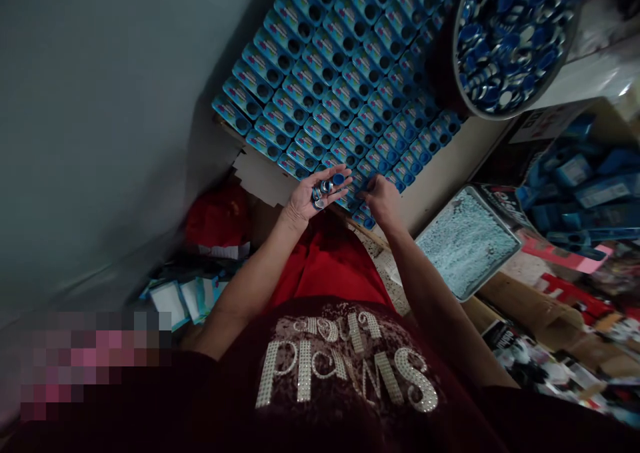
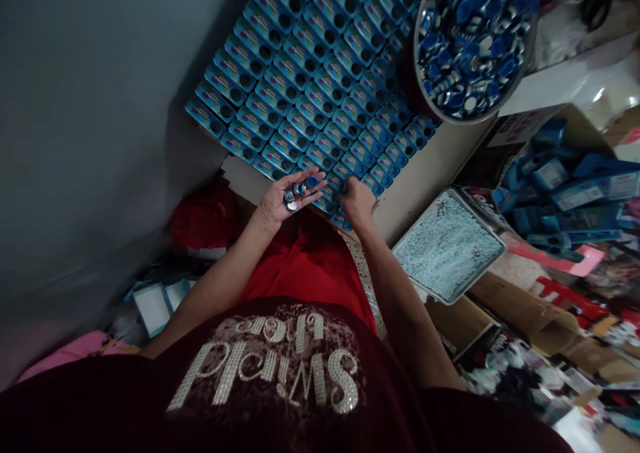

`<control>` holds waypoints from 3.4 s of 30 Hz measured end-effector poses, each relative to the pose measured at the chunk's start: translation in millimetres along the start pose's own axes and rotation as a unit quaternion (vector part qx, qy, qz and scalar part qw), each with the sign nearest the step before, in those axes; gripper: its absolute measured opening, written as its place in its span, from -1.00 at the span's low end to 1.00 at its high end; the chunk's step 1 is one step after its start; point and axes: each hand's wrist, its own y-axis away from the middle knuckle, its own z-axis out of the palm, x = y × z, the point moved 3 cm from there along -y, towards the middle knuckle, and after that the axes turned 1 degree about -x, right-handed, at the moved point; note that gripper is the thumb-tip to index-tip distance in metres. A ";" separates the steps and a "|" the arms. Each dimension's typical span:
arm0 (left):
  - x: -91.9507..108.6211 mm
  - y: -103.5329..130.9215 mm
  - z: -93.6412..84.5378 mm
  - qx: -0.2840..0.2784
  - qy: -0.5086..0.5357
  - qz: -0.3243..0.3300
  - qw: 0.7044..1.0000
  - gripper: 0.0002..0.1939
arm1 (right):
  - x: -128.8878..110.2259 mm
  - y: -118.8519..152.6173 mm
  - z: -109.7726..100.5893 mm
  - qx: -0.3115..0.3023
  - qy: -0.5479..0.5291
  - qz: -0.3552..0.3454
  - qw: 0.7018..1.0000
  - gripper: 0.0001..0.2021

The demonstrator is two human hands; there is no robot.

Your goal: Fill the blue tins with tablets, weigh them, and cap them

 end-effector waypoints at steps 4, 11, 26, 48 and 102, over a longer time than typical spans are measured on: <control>-3.2 5.4 -3.9 0.004 -0.010 -0.014 1.000 -0.64 | -24.8 16.6 -14.5 0.057 -0.092 -0.117 0.987 -0.91; -14.6 1.8 -8.5 0.049 0.010 -0.030 0.998 -0.58 | -45.6 32.0 7.0 0.060 -0.156 -0.284 0.944 -0.78; 34.9 46.2 -48.1 0.044 0.034 0.055 0.997 -0.49 | 6.5 39.9 45.1 0.033 -0.054 -0.044 0.997 -0.94; 7.0 25.5 -49.9 -0.031 0.093 0.032 0.995 -0.44 | 6.1 15.2 17.8 -0.015 0.023 -0.004 1.000 -0.69; -7.9 35.5 -58.9 -0.061 0.139 0.113 0.982 -0.39 | -105.1 77.4 23.0 -0.013 -0.055 -0.334 0.941 -0.87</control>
